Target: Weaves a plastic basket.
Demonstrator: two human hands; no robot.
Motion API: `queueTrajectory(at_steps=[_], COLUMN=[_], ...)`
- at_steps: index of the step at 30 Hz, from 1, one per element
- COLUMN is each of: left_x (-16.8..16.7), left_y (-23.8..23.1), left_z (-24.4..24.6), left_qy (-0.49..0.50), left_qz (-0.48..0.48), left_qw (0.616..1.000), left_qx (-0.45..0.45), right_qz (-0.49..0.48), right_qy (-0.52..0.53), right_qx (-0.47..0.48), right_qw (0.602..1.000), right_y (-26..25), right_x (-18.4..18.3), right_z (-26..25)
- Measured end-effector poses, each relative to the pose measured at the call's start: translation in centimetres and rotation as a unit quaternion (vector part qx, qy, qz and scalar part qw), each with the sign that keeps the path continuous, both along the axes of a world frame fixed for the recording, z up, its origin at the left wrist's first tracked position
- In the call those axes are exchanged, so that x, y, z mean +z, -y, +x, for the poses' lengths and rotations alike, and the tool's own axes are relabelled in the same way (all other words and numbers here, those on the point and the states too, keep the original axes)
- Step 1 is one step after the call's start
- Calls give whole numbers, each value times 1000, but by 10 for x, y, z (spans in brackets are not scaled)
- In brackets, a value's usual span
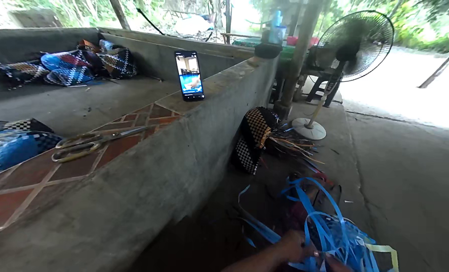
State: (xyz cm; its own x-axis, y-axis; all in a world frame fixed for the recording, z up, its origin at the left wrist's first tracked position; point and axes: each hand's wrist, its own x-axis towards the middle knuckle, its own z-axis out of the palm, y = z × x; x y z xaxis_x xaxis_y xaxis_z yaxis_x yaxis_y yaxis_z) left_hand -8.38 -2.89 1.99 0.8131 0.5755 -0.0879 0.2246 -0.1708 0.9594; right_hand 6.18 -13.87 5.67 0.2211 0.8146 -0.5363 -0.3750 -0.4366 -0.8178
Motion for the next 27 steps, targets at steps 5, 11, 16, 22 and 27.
queueTrajectory(at_steps=[5,11,16,22,27], left_x=[3,6,8,-5,1], left_y=[-2,-2,0,-3,-4], left_z=[-3,1,1,2,1], left_qy=[29,9,29,-4,-24], left_qz=[167,197,197,130,36], left_qw=[985,979,978,991,999], left_qx=[-37,-58,-56,-17,-4], right_qz=[-12,-8,104,379,57], right_qy=[-16,-7,70,110,358], right_qx=[3,-15,-10,58,276], right_qw=[1000,1000,992,917,890], right_y=[-5,-1,-9,-15,-28], right_x=[11,4,32,114,52], right_z=[0,6,15,41,51])
